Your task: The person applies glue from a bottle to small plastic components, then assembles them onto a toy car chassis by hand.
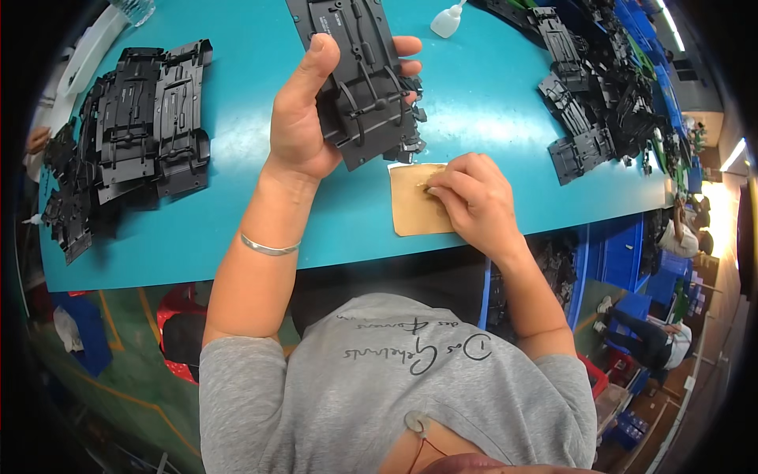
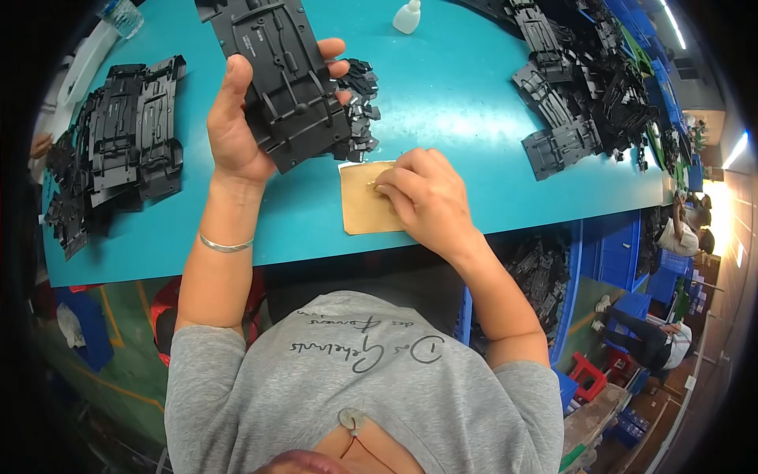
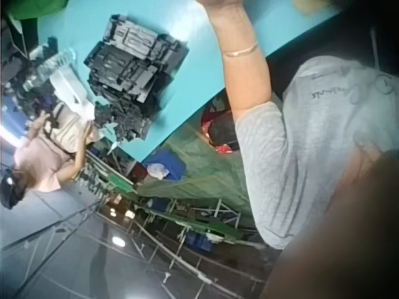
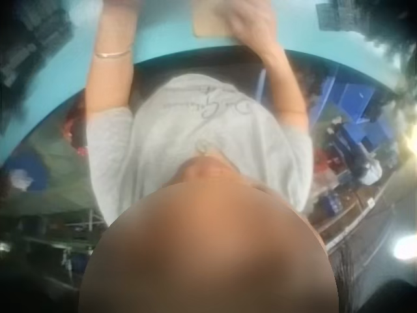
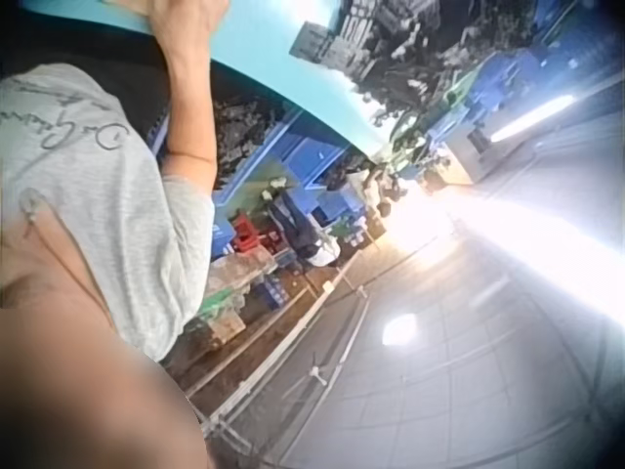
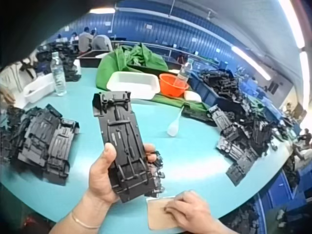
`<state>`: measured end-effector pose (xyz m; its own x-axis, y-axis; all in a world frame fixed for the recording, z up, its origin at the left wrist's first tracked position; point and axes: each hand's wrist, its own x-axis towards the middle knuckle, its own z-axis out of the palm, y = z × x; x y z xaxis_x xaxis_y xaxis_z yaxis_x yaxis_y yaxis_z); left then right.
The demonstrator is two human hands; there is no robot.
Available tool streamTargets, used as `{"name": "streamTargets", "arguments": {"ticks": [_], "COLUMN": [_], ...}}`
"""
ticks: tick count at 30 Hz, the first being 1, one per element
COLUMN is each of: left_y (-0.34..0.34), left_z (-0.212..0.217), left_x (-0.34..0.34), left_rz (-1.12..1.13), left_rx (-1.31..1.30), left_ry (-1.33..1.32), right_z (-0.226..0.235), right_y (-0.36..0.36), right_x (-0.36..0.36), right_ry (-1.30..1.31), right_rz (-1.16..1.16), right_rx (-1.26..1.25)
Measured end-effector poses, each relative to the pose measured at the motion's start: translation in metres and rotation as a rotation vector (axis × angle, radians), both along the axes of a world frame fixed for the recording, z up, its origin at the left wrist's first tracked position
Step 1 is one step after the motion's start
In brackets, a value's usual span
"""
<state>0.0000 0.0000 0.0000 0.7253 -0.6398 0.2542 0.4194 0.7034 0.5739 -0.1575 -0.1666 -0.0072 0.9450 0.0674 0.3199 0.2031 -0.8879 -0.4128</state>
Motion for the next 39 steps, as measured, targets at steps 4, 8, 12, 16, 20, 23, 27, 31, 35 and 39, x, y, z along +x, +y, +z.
{"name": "streamTargets", "arguments": {"ticks": [4,8,12,16,20,23,27,31,35,39], "left_y": [-0.001,0.001,-0.003,-0.002,-0.003,-0.003,-0.008,-0.009,-0.010,-0.013], "left_z": [0.001,0.000,-0.002,-0.004,-0.005,-0.002,-0.001,-0.003,-0.005,-0.008], "left_x": [0.000,0.000,-0.004,-0.004,-0.005,-0.007,-0.008,-0.009,-0.011,-0.012], "left_rz": [-0.019,-0.037,-0.068,-0.098,-0.115,-0.081,-0.058,-0.062,-0.022,0.010], "left_rx": [0.007,0.019,0.063,0.070,0.081,0.100,0.107,0.105,0.138,0.173], "left_ry": [0.007,0.023,0.014,0.012,0.047,0.036,0.024,0.017,-0.016,-0.058], "right_z": [0.000,0.014,0.016,0.013,0.012,0.011,0.021,0.036,0.036,0.028], "right_y": [-0.002,-0.002,-0.015,-0.022,-0.021,-0.021,-0.007,0.014,0.034,0.043], "right_x": [0.002,0.002,0.005,0.008,0.007,0.008,0.004,0.008,0.025,0.035], "right_ry": [-0.029,0.175,0.341,0.477,0.488,0.496,0.284,0.017,-0.346,-0.554], "right_rz": [-0.029,-0.184,-0.211,-0.214,-0.256,-0.204,-0.208,-0.120,0.039,0.076], "right_rx": [0.054,0.590,1.286,1.617,1.707,1.693,1.126,0.658,0.259,0.058]}}
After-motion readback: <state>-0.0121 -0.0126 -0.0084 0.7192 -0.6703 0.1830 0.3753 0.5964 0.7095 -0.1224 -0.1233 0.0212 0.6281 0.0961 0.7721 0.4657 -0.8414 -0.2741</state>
